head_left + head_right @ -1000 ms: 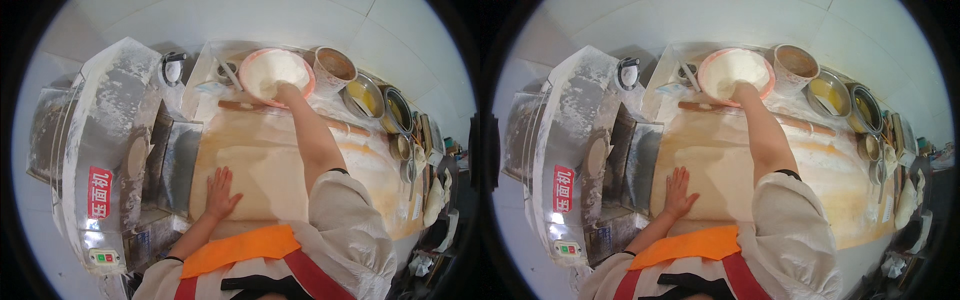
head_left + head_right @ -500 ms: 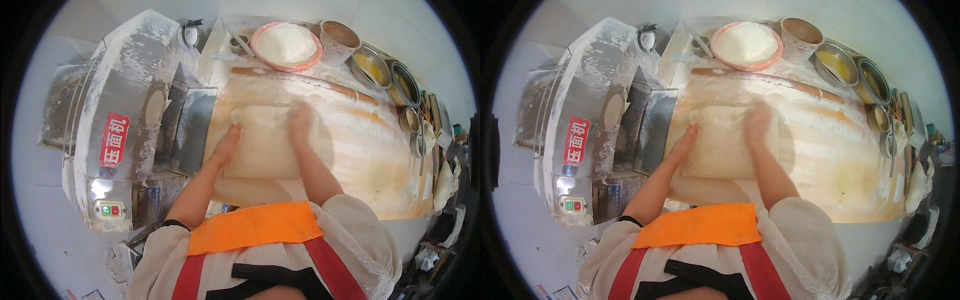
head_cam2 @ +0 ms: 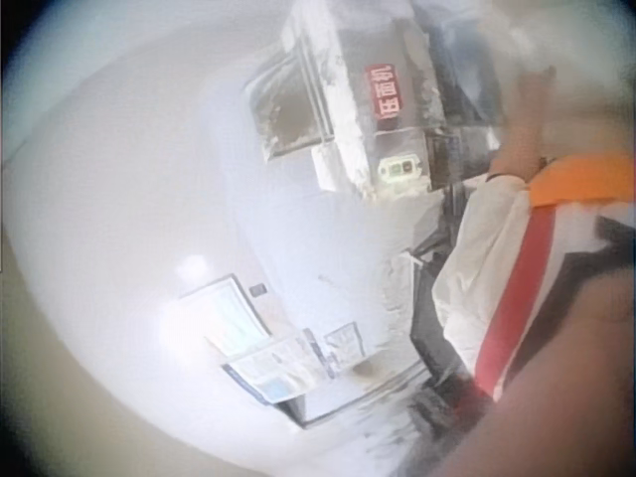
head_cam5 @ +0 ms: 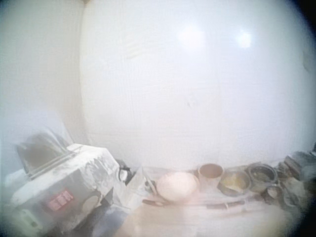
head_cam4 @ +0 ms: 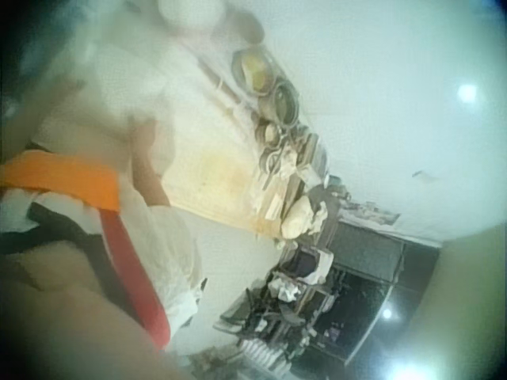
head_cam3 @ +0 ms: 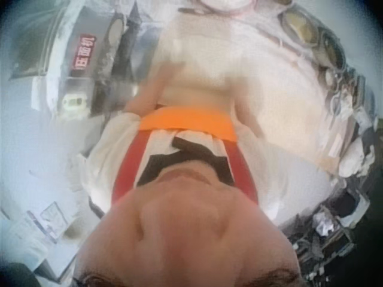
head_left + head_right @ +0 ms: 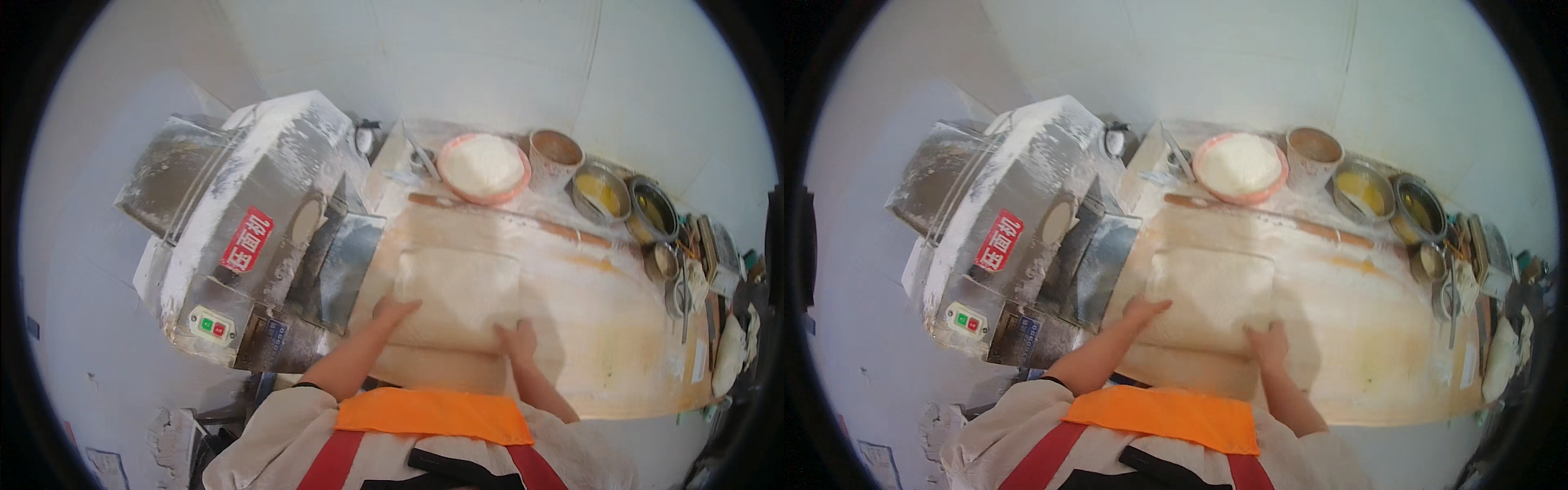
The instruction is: The person sprays water on dough circles, sprinkles seeds on them, places the tray into a rack, and then uses a dough sheeter and rolling pin to prepare a large sheet of dough before cutting out new circles.
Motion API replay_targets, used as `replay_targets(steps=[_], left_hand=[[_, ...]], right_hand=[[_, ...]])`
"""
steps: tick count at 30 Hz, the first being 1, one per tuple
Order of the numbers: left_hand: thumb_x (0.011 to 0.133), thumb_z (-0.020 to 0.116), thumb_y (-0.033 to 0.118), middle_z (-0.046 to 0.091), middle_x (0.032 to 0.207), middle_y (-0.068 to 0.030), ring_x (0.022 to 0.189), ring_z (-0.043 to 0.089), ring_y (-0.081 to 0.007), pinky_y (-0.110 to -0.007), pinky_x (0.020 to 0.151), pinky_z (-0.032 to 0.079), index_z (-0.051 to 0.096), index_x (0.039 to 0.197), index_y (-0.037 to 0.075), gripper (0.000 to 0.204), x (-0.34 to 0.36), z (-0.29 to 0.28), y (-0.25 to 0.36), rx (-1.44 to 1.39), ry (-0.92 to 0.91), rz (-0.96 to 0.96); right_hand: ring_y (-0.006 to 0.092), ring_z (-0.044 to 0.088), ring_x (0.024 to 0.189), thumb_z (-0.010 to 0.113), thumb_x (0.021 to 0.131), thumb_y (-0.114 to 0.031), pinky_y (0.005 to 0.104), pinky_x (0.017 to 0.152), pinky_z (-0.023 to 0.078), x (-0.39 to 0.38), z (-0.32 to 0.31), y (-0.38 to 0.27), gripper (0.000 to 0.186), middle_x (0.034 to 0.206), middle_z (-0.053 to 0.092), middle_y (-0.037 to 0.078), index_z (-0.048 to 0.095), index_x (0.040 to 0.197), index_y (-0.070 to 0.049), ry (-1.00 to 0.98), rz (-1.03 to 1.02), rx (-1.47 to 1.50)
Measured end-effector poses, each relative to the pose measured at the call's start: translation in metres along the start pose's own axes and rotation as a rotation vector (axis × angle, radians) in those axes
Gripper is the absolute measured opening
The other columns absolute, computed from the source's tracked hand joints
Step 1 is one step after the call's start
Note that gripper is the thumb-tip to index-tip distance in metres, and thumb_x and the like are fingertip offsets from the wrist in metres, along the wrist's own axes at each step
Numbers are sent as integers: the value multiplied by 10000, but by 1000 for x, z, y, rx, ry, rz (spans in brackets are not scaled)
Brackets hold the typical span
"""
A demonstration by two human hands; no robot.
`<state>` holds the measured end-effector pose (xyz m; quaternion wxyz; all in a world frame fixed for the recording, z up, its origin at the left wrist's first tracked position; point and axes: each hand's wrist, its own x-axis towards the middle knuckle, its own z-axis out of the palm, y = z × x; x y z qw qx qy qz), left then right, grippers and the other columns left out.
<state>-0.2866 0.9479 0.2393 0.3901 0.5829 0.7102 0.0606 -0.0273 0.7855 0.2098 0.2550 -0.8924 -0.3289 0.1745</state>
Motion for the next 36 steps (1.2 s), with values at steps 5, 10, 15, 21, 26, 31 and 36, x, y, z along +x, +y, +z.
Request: replay_targets(steps=[5, 10, 15, 21, 26, 31, 36], left_hand=[[661, 824, 264, 629, 1104, -179, 927, 619, -240, -341, 789, 490, 530, 1256, -40, 730, 20, -31, 17, -440, 46, 355], [666, 824, 210, 635, 937, -112, 800, 611, -191, -315, 717, 498, 592, 1143, -29, 582, -35, -207, 130, -390, 249, 640], [676, 767, 213, 651, 1007, -144, 925, 622, -241, -377, 816, 504, 607, 1142, 20, 530, -142, -429, 196, -429, 577, 751], [755, 722, 289, 683, 891, -137, 767, 674, -216, -342, 699, 535, 588, 1217, 74, 527, -182, -641, 138, -48, 1473, 967], [793, 656, 495, 622, 1216, -87, 1126, 576, -292, -469, 940, 440, 547, 1292, 167, 607, -87, -705, 53, 798, 1601, 260], [622, 713, 657, 218, 1558, -85, 1452, 112, -320, -677, 1087, 88, 269, 1488, 293, 1039, 4, -608, -49, 1018, 423, -48], [680, 706, 586, 210, 1537, -202, 1445, 142, -338, -672, 1078, 100, 323, 1469, 217, 952, 15, -579, -78, 1029, 625, 274]], right_hand=[[151, 582, 552, 668, 758, -155, 269, 442, 440, 38, -32, -53, 130, 680, 601, 39, 631, 811, -43, -491, 370, 1252], [201, 630, 664, 633, 787, -110, 293, 532, 518, 44, -110, -198, 162, 814, 645, 92, 624, 902, 4, -695, 41, 1614], [204, 639, 824, 661, 826, -178, 308, 698, 536, 11, -149, -362, 407, 1062, 619, 128, 586, 1160, 42, -488, -658, 1587], [150, 549, 645, 613, 859, -133, 284, 560, 467, -87, -158, -591, 313, 857, 588, 59, 597, 1143, -1, -907, -1057, 1621], [186, 608, 671, 558, 863, -92, 299, 570, 499, -140, -54, -652, 323, 838, 631, 112, 563, 1151, 54, -1231, -992, 1480], [194, 662, 798, 579, 868, -91, 304, 674, 532, -131, -4, -572, 280, 908, 680, 129, 600, 1114, 41, -875, -1040, 1046], [165, 637, 701, 605, 838, -144, 274, 631, 496, -47, 59, -464, 239, 818, 679, 103, 640, 1024, 2, -595, -560, 1242]])
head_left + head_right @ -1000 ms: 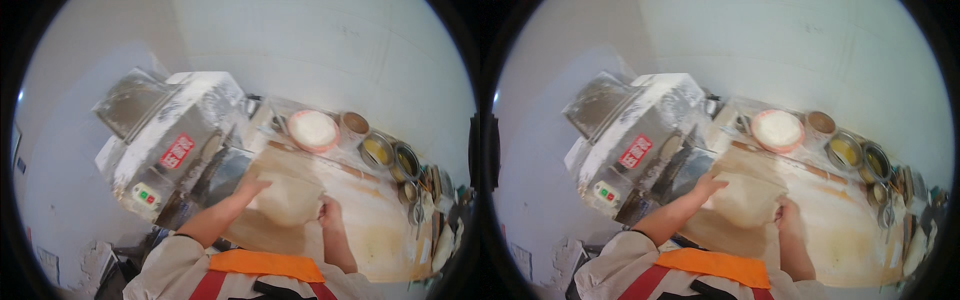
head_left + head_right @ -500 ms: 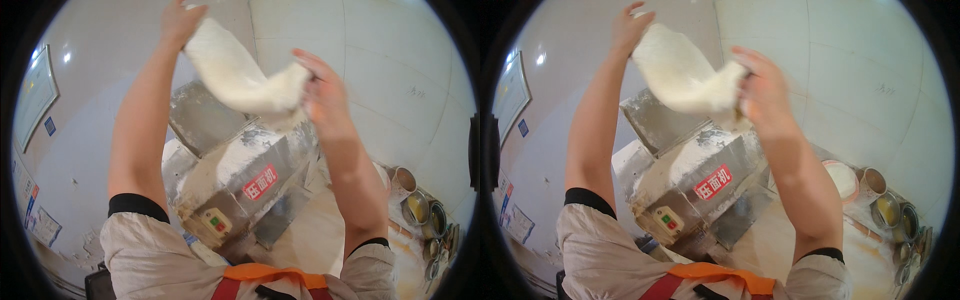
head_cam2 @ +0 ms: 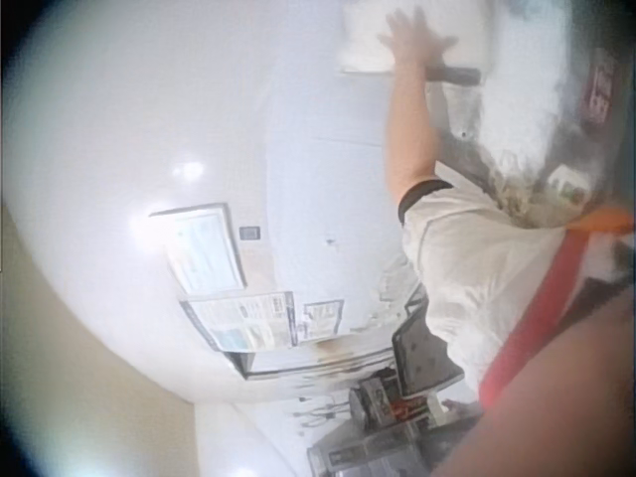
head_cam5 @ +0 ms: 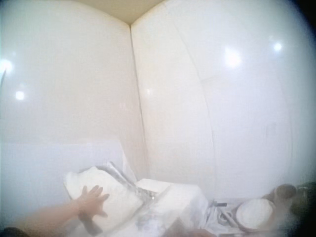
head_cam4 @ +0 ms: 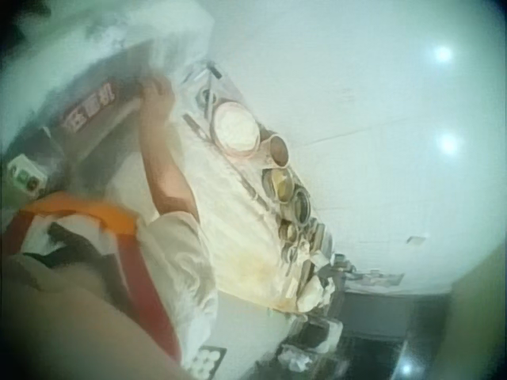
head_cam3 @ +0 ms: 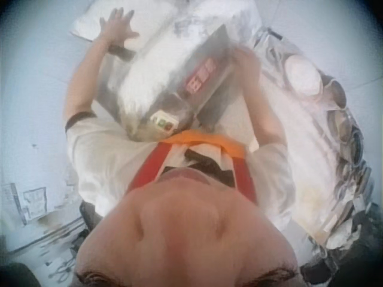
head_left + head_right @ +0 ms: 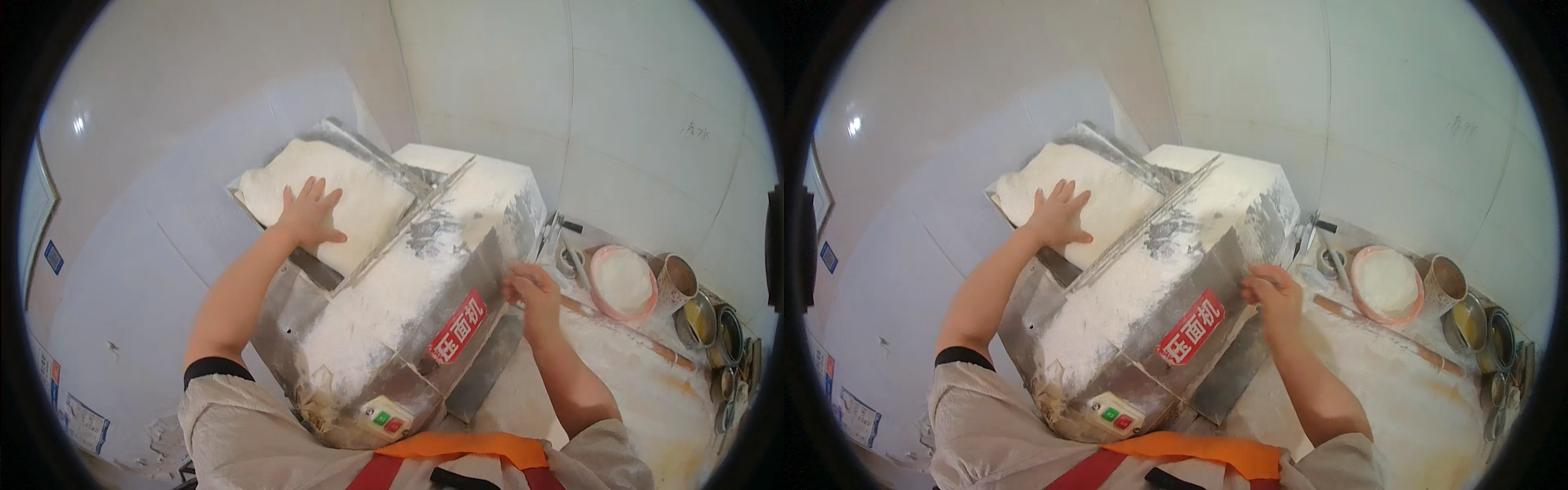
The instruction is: The person sprays water on dough circles, sprinkles seeds on them, places the tray into a rack, and then uses a dough sheeter and rolling pin to prepare a large sheet of dough before cutting out new circles.
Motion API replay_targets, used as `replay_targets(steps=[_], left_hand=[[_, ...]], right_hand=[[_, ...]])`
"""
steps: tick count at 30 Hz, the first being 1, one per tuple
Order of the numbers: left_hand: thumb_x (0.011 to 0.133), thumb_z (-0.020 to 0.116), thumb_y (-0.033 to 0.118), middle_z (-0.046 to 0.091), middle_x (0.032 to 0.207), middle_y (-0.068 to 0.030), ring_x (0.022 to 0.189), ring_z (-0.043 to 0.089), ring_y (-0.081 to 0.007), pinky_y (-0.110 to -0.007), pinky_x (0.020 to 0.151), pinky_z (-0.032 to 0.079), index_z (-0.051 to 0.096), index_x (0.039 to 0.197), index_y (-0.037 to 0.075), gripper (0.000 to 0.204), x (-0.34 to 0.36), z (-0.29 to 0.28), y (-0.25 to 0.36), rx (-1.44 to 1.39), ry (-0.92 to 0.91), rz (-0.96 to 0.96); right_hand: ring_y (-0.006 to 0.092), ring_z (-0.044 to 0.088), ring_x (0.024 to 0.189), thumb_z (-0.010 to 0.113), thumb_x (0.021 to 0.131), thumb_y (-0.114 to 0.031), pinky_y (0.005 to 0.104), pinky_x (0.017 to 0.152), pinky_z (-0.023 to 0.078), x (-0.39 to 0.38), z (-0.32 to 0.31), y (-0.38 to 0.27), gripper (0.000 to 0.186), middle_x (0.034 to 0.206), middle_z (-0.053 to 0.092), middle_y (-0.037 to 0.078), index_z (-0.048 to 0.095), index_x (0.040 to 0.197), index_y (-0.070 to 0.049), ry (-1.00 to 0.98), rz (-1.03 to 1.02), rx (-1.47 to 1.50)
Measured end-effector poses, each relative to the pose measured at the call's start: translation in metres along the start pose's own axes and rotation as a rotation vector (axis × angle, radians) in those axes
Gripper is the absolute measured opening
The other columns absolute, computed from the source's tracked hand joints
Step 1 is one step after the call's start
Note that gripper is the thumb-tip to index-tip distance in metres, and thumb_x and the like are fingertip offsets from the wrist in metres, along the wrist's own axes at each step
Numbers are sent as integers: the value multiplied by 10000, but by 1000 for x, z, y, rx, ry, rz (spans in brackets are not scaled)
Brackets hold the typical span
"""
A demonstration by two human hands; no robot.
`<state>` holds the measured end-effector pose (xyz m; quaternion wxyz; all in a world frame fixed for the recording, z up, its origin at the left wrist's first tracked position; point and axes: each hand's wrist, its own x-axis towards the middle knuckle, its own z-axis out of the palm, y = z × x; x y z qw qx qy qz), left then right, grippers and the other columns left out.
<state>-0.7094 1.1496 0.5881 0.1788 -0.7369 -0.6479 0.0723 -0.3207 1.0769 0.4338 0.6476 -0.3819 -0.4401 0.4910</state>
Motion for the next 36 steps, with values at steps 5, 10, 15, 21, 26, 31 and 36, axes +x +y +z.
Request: replay_targets(steps=[5, 10, 15, 21, 26, 31, 36], left_hand=[[697, 709, 529, 271, 1510, -185, 1437, 191, -287, -677, 1064, 127, 393, 1432, 198, 865, 10, 11, 24, -61, 15, 189], [753, 701, 407, 322, 1491, -144, 1420, 229, -254, -691, 1053, 146, 433, 1408, 193, 739, 11, 33, 45, -27, 40, 373], [709, 729, 484, 272, 1526, -123, 1431, 173, -311, -670, 1083, 104, 395, 1433, 188, 851, 24, -1, 18, -178, 66, 150], [645, 760, 580, 157, 1576, -109, 1459, 51, -337, -671, 1088, 65, 310, 1480, 191, 1026, 28, 4, 16, -48, -8, -56], [642, 762, 571, 149, 1578, -106, 1457, 67, -336, -678, 1082, 82, 297, 1485, 187, 1036, 39, 15, 27, -4, 16, -21], [691, 762, 475, 124, 1583, -114, 1449, 90, -366, -710, 1053, 110, 228, 1506, 201, 1012, 45, 35, 25, 44, -4, 44], [802, 699, 285, 118, 1580, -139, 1443, 90, -396, -718, 1038, 126, 178, 1520, 204, 890, 44, 40, 25, 50, -5, 155]], right_hand=[[217, 618, 669, 604, 807, -133, 301, 597, 479, -39, -108, 121, 295, 820, 652, 126, 601, 1063, 15, 267, 455, -89], [260, 655, 788, 615, 810, -100, 335, 673, 533, -104, -135, 189, 359, 926, 651, 178, 567, 1130, 56, 237, 766, -161], [278, 651, 848, 604, 822, -80, 352, 710, 540, -118, -105, 186, 443, 1004, 629, 193, 511, 1227, 76, 261, 719, -200], [281, 645, 838, 567, 877, -139, 356, 714, 540, -108, -112, 180, 521, 1001, 620, 181, 402, 1325, 70, 192, 823, 14], [274, 646, 813, 567, 870, -158, 360, 707, 542, -103, -110, 171, 489, 949, 633, 175, 443, 1281, 77, 138, 790, 5], [226, 625, 798, 564, 792, -130, 317, 687, 501, -72, -90, 197, 439, 895, 634, 154, 557, 1185, 65, 176, 622, -94], [259, 637, 950, 635, 819, -138, 334, 862, 510, -39, -70, 273, 469, 1048, 653, 145, 542, 1254, 10, 131, 740, 469]])
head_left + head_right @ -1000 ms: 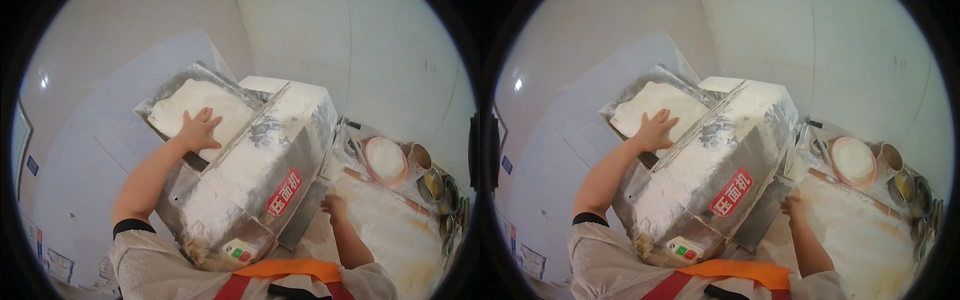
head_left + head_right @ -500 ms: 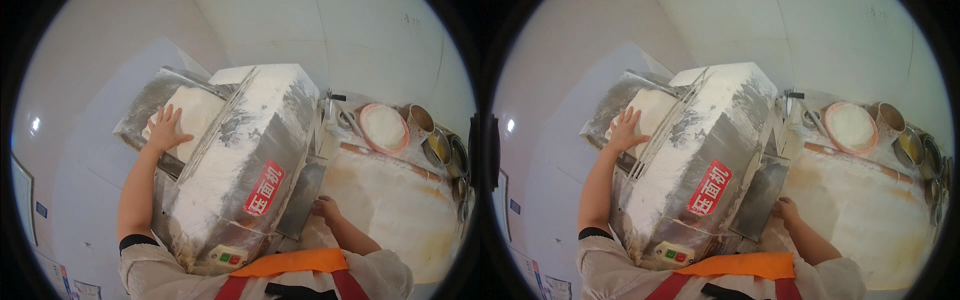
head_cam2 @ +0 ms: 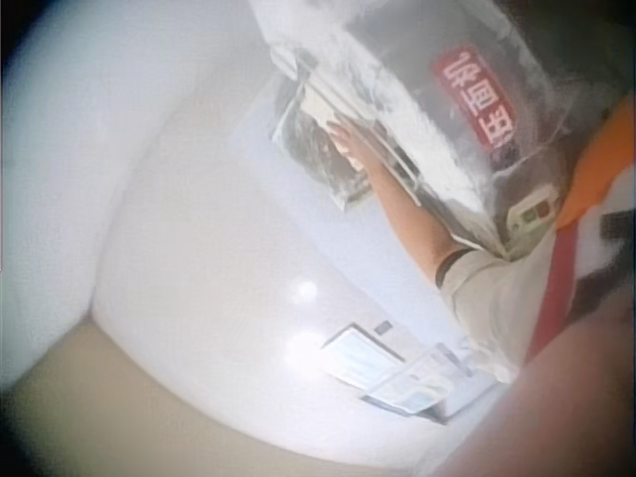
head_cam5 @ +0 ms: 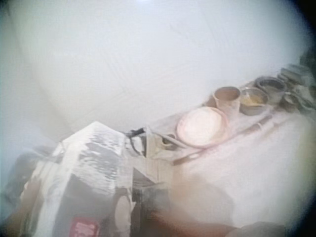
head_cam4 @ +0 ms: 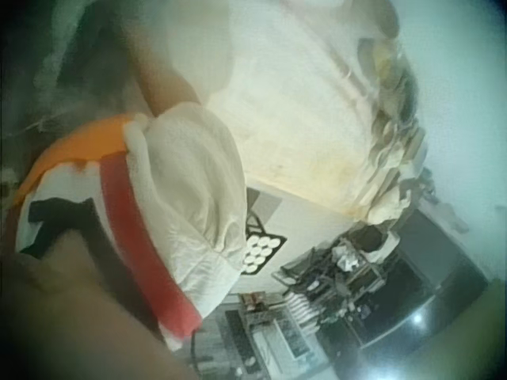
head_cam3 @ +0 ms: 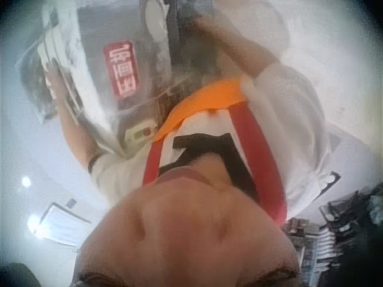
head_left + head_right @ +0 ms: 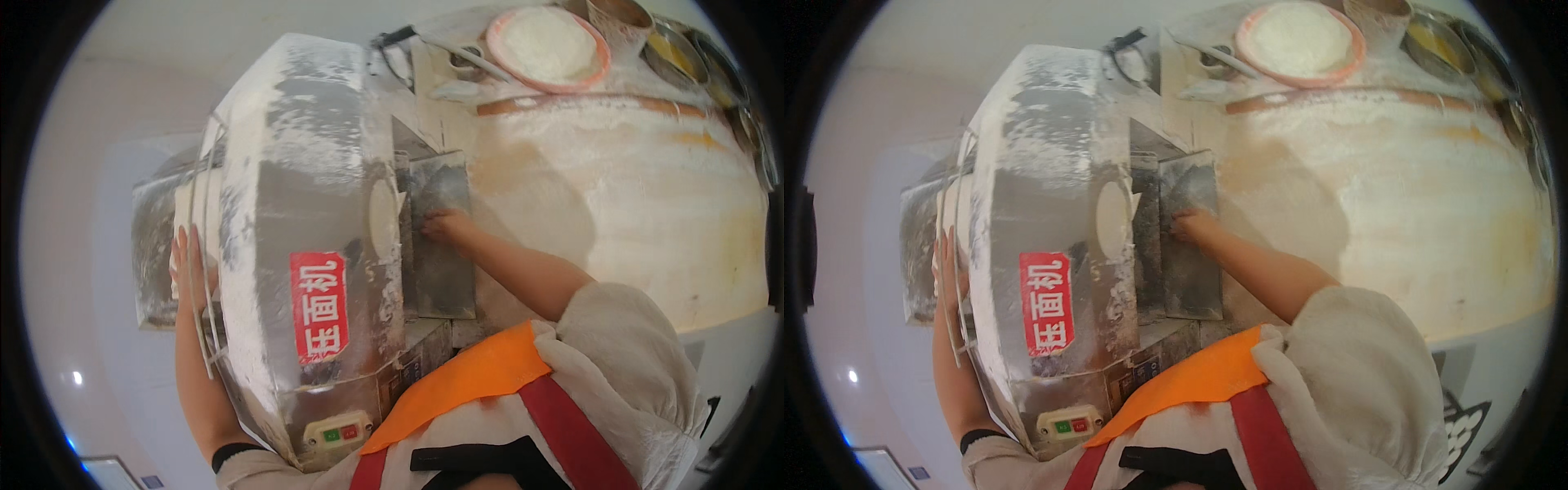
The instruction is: The person sprays water on dough circles, sprinkles seeds on them, places the tray into a rack, and then uses a dough sheeter and rolling pin to prepare a large sheet of dough before cutting out new circles.
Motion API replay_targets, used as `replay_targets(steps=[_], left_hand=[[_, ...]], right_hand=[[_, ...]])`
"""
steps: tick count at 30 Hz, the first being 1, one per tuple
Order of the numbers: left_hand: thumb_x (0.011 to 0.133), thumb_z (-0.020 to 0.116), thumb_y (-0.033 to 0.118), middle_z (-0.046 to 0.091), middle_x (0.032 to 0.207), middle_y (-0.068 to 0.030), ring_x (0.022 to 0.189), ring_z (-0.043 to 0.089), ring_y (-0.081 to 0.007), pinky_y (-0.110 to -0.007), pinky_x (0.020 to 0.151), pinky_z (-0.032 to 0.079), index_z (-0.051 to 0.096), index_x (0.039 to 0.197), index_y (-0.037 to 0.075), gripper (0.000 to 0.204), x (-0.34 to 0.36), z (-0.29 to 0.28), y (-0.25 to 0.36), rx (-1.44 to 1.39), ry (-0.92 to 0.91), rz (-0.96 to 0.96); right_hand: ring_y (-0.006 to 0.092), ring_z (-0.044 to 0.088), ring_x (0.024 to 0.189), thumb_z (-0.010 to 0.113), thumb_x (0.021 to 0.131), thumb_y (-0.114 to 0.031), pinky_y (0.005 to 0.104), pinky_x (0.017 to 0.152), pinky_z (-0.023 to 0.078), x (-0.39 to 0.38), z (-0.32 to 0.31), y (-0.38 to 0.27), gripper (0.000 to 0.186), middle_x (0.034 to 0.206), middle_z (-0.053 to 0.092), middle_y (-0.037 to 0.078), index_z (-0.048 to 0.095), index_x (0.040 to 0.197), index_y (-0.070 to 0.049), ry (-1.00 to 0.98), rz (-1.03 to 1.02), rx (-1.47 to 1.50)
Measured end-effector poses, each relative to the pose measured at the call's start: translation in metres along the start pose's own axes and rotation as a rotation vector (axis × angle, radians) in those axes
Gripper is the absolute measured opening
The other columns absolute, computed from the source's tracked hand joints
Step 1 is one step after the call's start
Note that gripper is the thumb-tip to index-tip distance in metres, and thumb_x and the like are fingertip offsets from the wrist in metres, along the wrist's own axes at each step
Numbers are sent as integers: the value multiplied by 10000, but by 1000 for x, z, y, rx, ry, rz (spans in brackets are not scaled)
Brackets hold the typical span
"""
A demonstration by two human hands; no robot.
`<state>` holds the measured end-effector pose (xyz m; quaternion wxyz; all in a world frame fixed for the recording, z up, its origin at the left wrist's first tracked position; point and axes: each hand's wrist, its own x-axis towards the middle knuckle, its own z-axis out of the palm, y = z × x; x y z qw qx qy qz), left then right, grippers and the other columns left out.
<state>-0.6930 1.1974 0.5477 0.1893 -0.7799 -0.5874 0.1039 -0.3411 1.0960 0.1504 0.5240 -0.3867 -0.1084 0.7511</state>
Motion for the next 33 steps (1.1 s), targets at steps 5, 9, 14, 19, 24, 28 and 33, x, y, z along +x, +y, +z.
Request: replay_targets(steps=[5, 9, 14, 19, 24, 28, 33], left_hand=[[902, 575, 226, 142, 1572, -151, 1441, 95, -401, -691, 1057, 122, 171, 1522, 192, 741, 14, 27, -30, 23, 86, 147], [951, 484, 282, 128, 1578, -146, 1449, 75, -386, -631, 1093, 104, 182, 1521, 165, 656, 4, 12, 8, 17, -47, 45], [965, 457, 282, 115, 1585, -121, 1459, 72, -336, -532, 1135, 94, 190, 1518, 143, 629, 8, 14, 9, -27, -60, 64], [979, 453, 238, 213, 1558, -120, 1441, 178, -293, -437, 1137, 194, 246, 1499, 119, 573, 1, 0, -1, -278, -110, 131], [916, 538, 40, 485, 1389, -151, 1310, 437, -264, -359, 1062, 361, 384, 1422, 18, 530, -44, -66, 30, -802, 93, -180], [868, 573, 1, 536, 1339, -141, 1270, 475, -241, -365, 1059, 364, 418, 1398, 5, 553, -100, -139, 114, -914, 317, -178], [794, 659, 34, 579, 1292, -141, 1225, 517, -228, -375, 1056, 365, 529, 1307, -10, 531, -145, -131, 265, -842, 168, 36]], right_hand=[[288, 600, 1054, 640, 852, -191, 396, 892, 490, 16, 20, -2, 524, 1151, 609, 131, 476, 1313, -3, -60, 27, 112], [251, 543, 1144, 649, 858, -195, 363, 955, 464, 1, 39, -24, 485, 1209, 575, 128, 466, 1268, -13, -109, 155, 19], [295, 562, 1106, 707, 786, -178, 397, 933, 452, 10, 48, -9, 504, 1221, 579, 143, 521, 1225, -15, -89, -26, -20], [327, 611, 1022, 730, 728, -146, 413, 889, 477, 8, 35, -5, 542, 1093, 627, 197, 514, 1205, -7, 210, -228, -341], [367, 604, 1017, 737, 711, -195, 407, 868, 479, -24, 16, -15, 548, 1051, 627, 232, 513, 1177, -12, 397, -309, -742], [371, 618, 959, 730, 708, -237, 420, 827, 485, -49, -10, -28, 464, 1014, 647, 209, 563, 1085, -24, 461, -338, -776], [363, 629, 900, 727, 699, -262, 430, 785, 486, -61, -69, -32, 360, 936, 657, 205, 623, 949, -24, 579, -474, -790]])
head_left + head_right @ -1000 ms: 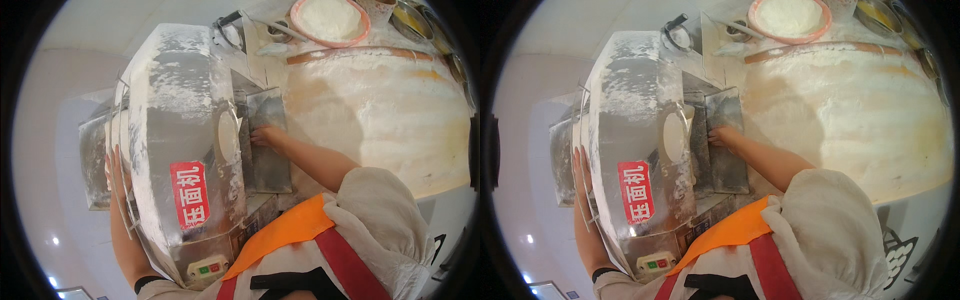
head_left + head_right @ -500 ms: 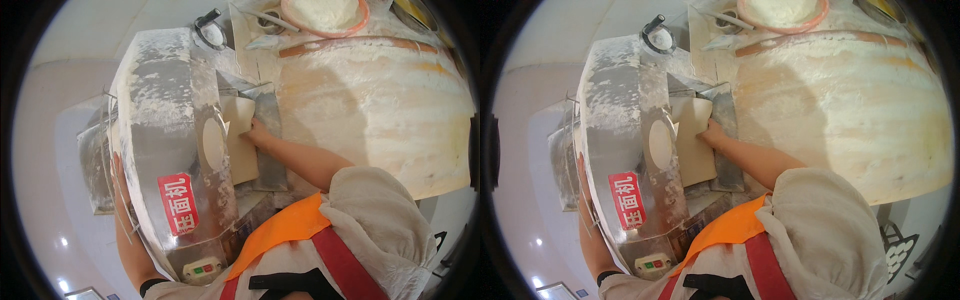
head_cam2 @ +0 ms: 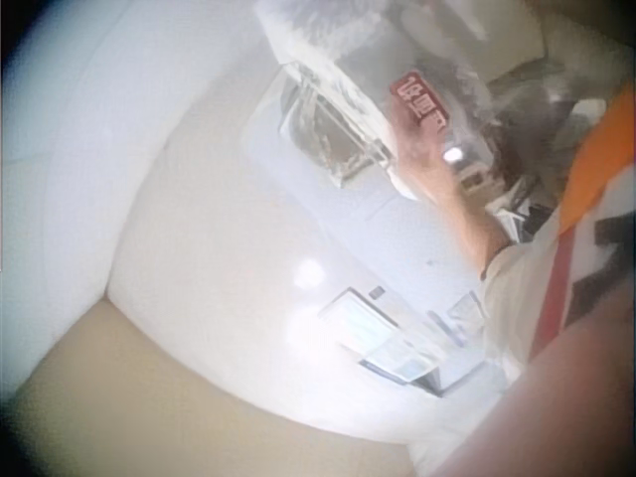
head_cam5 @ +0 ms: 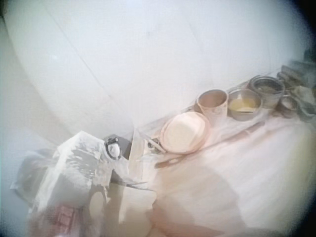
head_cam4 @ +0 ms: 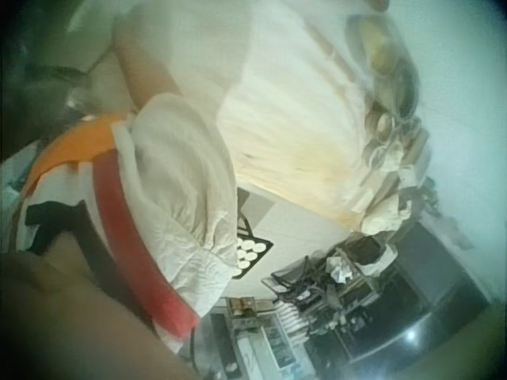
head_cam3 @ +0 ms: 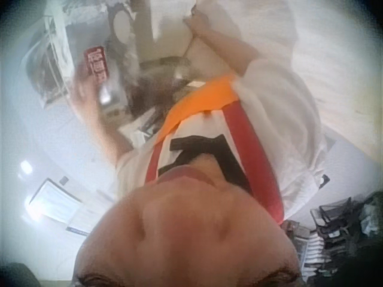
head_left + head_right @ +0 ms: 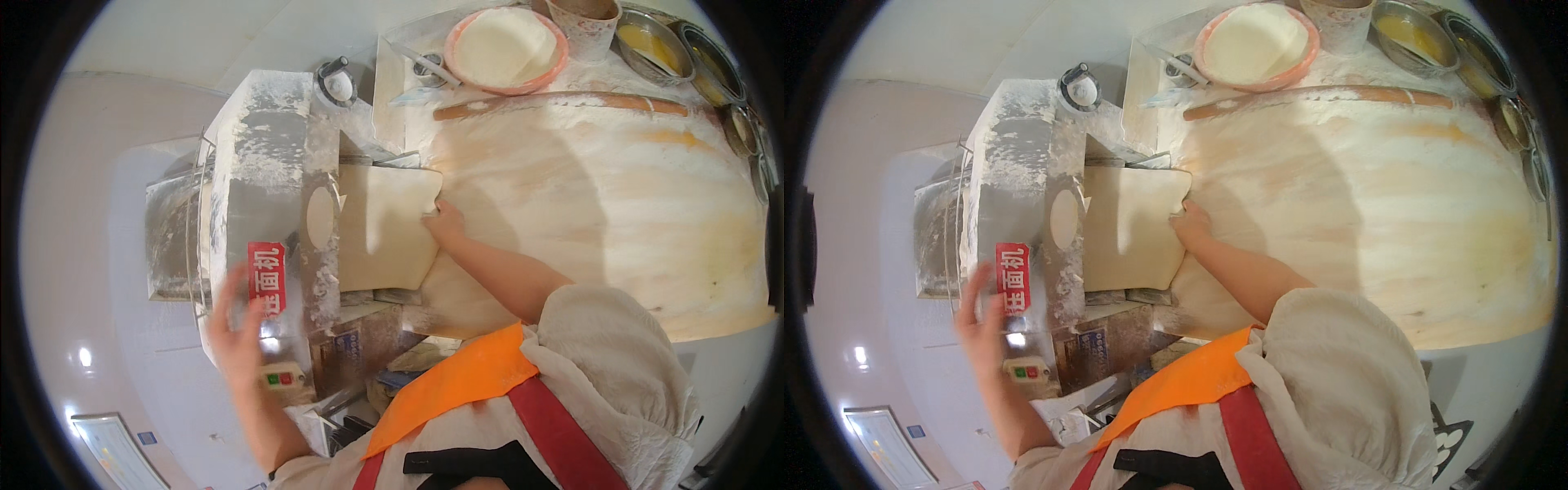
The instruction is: The person sprays water on dough circles, sprinkles seeds on them, places the tray into a rack, and then uses a dough sheeter and rolling pin to prepare a large sheet of dough before cutting out new circles.
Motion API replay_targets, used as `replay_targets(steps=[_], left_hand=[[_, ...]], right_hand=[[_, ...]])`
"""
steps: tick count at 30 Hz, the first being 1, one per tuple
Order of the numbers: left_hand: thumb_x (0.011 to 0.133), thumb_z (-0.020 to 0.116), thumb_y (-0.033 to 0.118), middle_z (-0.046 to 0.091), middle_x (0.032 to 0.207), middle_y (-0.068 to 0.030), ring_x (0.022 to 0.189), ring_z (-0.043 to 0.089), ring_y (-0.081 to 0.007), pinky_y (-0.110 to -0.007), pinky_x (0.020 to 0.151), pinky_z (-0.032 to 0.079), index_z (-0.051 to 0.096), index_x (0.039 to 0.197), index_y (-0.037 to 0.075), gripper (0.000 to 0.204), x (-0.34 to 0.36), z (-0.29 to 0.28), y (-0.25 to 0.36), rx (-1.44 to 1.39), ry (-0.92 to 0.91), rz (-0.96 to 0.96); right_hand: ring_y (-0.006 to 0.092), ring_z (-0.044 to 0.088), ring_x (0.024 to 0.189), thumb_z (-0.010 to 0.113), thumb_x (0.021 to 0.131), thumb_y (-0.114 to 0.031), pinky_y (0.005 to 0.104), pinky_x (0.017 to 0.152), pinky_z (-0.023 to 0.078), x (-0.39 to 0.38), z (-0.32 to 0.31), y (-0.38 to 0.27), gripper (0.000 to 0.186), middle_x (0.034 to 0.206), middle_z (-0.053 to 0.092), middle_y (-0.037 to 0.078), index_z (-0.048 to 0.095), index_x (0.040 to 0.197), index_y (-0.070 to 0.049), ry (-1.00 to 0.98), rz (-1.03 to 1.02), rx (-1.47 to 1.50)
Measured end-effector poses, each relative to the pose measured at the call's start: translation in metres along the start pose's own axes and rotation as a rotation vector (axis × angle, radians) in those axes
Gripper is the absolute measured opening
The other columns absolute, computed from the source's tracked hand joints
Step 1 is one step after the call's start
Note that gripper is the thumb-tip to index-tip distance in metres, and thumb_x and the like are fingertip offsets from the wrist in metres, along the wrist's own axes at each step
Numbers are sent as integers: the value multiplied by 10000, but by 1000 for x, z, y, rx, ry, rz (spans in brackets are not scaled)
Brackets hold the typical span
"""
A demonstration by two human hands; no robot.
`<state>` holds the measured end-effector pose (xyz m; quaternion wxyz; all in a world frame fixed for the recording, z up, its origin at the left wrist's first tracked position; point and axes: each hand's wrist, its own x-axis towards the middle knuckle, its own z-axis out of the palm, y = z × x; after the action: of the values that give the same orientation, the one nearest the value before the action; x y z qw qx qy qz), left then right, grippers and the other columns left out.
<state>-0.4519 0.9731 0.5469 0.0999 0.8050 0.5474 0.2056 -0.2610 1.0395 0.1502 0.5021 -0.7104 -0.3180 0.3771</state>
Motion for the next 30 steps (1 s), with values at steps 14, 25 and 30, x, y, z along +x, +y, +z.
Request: replay_targets(steps=[14, 25, 30], left_hand=[[743, 636, 215, 634, 1004, -218, 1028, 583, -360, -470, 885, 453, 649, 890, 14, 249, -128, 351, 37, 295, -192, 140], [840, 557, 296, 640, 874, -208, 851, 613, -373, -448, 755, 485, 614, 890, 18, 288, -116, 353, 191, -134, -840, 208], [884, 584, 298, 613, 801, -96, 787, 590, -248, -347, 726, 468, 602, 913, 17, 283, -93, 314, 175, -787, -901, -77]], right_hand=[[228, 637, 751, 705, 729, -196, 364, 692, 486, -33, -176, 73, 325, 821, 684, 142, 672, 980, 8, -88, -8, -12], [186, 611, 853, 630, 808, -51, 306, 746, 487, -71, -386, 62, 287, 940, 650, 97, 615, 1070, 64, 33, 232, 499], [129, 574, 759, 658, 781, -96, 248, 669, 458, -46, -376, -46, 231, 890, 634, 53, 643, 971, 33, 74, -23, 463]])
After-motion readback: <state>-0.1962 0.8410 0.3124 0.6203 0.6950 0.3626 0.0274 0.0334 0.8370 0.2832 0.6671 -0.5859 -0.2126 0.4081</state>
